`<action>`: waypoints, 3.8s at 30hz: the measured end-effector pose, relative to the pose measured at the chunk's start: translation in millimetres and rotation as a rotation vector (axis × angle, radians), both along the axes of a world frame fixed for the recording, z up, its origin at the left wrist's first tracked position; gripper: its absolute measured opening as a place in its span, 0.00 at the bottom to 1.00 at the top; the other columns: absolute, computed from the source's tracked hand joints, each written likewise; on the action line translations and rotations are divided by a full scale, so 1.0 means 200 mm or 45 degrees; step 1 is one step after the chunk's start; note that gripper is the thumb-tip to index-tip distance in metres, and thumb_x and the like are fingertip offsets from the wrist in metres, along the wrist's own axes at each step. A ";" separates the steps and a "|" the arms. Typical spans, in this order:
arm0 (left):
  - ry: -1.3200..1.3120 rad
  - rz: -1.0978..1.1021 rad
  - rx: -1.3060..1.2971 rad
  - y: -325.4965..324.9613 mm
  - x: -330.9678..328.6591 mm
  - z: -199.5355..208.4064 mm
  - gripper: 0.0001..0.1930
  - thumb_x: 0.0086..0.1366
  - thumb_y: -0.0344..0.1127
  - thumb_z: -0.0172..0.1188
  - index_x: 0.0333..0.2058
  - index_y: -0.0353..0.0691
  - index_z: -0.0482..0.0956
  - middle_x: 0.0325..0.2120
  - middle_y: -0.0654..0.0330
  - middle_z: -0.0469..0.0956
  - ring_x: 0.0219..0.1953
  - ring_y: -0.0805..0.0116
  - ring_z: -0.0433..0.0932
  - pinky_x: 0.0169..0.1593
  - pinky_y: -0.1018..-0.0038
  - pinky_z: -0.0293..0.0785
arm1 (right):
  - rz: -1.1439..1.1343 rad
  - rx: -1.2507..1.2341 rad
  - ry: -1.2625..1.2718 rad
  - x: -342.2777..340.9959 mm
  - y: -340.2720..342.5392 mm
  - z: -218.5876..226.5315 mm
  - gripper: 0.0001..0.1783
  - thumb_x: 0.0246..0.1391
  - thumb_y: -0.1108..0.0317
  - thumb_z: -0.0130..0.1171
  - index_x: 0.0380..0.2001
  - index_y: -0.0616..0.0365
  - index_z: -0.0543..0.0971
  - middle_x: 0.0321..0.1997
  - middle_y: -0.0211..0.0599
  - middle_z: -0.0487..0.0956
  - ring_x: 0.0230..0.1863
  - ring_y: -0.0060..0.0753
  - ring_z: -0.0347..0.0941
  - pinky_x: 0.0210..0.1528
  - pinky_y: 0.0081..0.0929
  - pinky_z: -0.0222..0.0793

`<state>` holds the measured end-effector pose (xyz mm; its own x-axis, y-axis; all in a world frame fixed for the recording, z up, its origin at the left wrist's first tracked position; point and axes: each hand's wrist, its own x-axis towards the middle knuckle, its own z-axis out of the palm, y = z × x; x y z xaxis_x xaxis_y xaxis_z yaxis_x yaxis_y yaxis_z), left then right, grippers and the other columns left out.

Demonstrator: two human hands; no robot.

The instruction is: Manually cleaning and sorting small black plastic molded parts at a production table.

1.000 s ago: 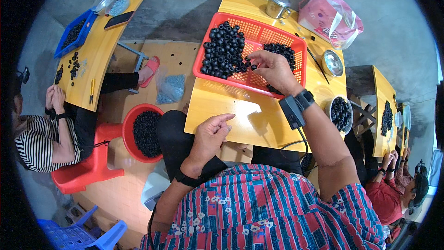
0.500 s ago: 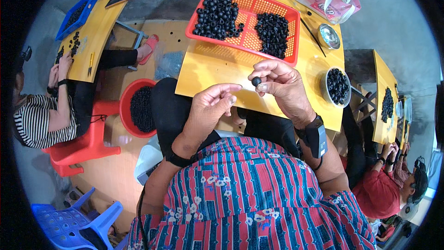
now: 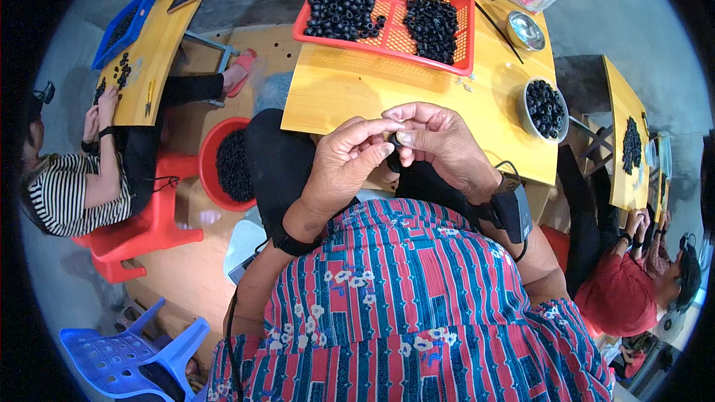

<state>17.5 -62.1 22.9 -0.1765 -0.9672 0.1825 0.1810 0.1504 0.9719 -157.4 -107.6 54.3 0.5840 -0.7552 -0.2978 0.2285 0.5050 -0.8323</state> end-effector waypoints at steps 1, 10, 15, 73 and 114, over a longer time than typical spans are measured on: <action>0.018 -0.017 0.038 0.00 0.00 0.00 0.14 0.60 0.25 0.55 0.46 0.35 0.75 0.29 0.68 0.70 0.29 0.83 0.67 0.34 0.86 0.67 | -0.008 0.019 0.007 0.00 0.00 -0.01 0.14 0.53 0.75 0.56 0.45 0.61 0.73 0.30 0.30 0.77 0.24 0.17 0.71 0.30 0.15 0.72; 0.275 -0.062 0.353 0.01 0.00 -0.02 0.11 0.64 0.28 0.52 0.44 0.32 0.73 0.29 0.65 0.73 0.26 0.82 0.69 0.33 0.85 0.69 | -0.109 0.102 -0.010 0.05 0.03 -0.04 0.13 0.54 0.75 0.55 0.44 0.62 0.73 0.29 0.31 0.77 0.24 0.18 0.72 0.30 0.16 0.72; 0.530 -0.050 0.545 0.02 0.01 -0.10 0.12 0.66 0.33 0.50 0.45 0.34 0.72 0.29 0.64 0.73 0.26 0.82 0.69 0.33 0.83 0.69 | -0.058 -0.084 0.035 0.06 0.04 -0.08 0.14 0.53 0.77 0.55 0.44 0.64 0.73 0.30 0.32 0.77 0.25 0.17 0.71 0.31 0.16 0.71; 0.418 -0.044 0.764 -0.03 -0.04 -0.17 0.09 0.70 0.39 0.43 0.37 0.40 0.67 0.24 0.66 0.65 0.25 0.78 0.65 0.31 0.80 0.67 | -0.662 -0.780 1.214 -0.43 -0.25 -0.39 0.10 0.43 0.72 0.61 0.32 0.63 0.78 0.27 0.42 0.77 0.27 0.31 0.75 0.33 0.24 0.71; 0.419 -0.022 0.757 -0.01 -0.02 -0.21 0.10 0.69 0.40 0.44 0.37 0.40 0.68 0.24 0.67 0.65 0.25 0.79 0.65 0.32 0.81 0.68 | -0.699 -0.963 1.350 -0.46 -0.21 -0.32 0.06 0.45 0.73 0.57 0.28 0.65 0.78 0.27 0.48 0.77 0.30 0.42 0.75 0.34 0.29 0.71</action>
